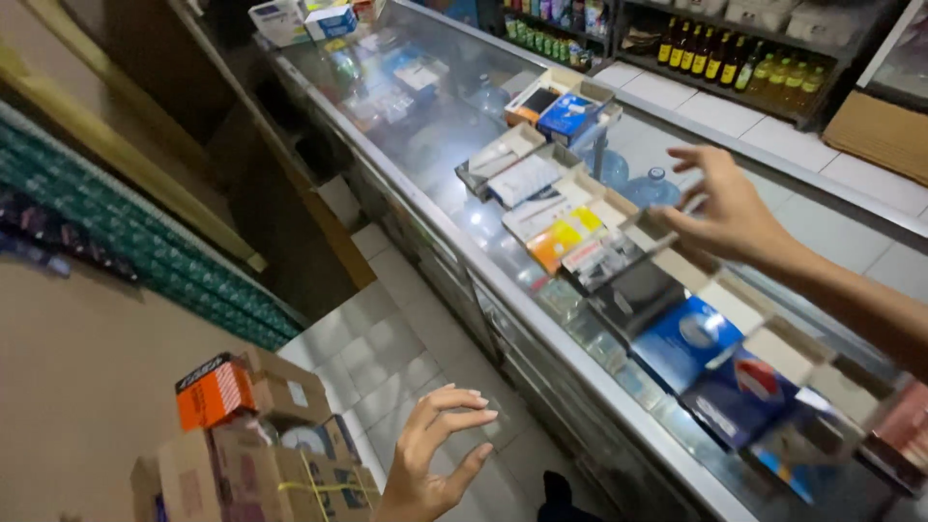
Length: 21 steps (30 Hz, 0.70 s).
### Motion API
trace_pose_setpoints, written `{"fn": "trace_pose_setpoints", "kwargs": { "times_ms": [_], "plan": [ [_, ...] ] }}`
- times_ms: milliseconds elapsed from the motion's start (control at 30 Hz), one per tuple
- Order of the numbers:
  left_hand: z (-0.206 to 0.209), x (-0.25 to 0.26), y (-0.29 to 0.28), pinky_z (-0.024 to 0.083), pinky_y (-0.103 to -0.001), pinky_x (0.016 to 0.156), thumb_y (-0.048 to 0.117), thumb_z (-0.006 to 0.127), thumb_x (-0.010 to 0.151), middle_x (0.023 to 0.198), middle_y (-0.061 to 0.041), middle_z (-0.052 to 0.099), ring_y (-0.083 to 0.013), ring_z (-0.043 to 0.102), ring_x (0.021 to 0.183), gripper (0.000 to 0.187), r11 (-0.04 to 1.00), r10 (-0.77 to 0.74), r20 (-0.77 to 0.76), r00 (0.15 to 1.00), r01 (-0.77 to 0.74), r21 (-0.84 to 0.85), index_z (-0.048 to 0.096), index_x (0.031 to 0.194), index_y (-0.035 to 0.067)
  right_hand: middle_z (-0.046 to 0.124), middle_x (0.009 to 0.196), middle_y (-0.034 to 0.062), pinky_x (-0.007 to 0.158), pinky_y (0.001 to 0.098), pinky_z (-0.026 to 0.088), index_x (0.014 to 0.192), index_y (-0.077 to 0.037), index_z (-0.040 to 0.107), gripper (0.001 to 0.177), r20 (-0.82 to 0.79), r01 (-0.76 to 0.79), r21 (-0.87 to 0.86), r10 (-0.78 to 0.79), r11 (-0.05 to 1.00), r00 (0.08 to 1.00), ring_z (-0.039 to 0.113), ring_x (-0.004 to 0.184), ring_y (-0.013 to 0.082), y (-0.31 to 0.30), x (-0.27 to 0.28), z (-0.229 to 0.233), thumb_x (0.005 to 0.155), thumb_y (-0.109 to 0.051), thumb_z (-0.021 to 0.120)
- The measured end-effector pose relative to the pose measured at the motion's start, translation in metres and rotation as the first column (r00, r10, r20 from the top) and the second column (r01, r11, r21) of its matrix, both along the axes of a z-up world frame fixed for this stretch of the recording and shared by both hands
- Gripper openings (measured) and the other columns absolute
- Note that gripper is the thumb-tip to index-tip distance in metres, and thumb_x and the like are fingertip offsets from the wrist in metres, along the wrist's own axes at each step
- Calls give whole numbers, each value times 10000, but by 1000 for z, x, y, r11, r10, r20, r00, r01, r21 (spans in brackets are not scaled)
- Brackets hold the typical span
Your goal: The person organizes stationery items inside a glass display case. They pick up and arrange various notebooks and boxes of pens, placing them neatly in rows within the case.
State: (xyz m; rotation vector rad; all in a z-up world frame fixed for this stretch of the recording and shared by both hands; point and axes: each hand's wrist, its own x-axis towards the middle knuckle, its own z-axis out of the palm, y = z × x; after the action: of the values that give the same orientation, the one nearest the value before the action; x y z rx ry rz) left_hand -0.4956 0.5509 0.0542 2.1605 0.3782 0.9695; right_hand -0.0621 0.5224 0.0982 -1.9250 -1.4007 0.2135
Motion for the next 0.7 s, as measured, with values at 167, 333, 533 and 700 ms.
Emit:
{"fn": "trace_pose_setpoints", "kwargs": {
  "times_ms": [167, 333, 533, 700],
  "plan": [
    [2, 16, 65, 467, -470, 1119, 115, 770, 798, 1117, -72, 703, -231, 670, 1099, 241, 999, -24, 2, 1000, 24, 31, 739, 1034, 80, 381, 1367, 308, 821, 466, 611, 1499, 19, 374, 796, 73, 84, -202, -70, 976, 995, 647, 970, 370, 138, 56, -37, 856, -227, 774],
    [2, 49, 134, 484, -477, 1107, 117, 747, 816, 1165, -92, 688, -264, 672, 1094, 234, 996, -88, 19, 996, 88, 17, 736, 1045, 67, 443, 1310, 232, 877, 533, 551, 1460, -108, 465, 831, 176, 240, -222, -203, 945, 963, 592, 1066, 404, 232, 96, -83, 774, -399, 832],
    [24, 103, 227, 509, -437, 1024, 142, 732, 855, 1150, -84, 674, -282, 621, 1137, 194, 966, -249, 42, 968, 246, 76, 725, 1032, 64, 469, 1277, 269, 834, 513, 553, 1491, -15, 460, 1130, 298, 341, -218, -271, 914, 915, 662, 950, 445, 270, 147, -111, 684, -750, 752],
    [46, 170, 325, 452, -452, 1115, 192, 747, 853, 1118, -38, 698, -216, 646, 1097, 240, 880, -418, -5, 908, 406, 248, 708, 1072, 101, 398, 1431, 277, 923, 564, 558, 1559, -69, 331, 1305, 264, 394, -410, -306, 823, 915, 620, 1133, 462, 283, 153, -118, 568, -782, 791]
  ]
}}
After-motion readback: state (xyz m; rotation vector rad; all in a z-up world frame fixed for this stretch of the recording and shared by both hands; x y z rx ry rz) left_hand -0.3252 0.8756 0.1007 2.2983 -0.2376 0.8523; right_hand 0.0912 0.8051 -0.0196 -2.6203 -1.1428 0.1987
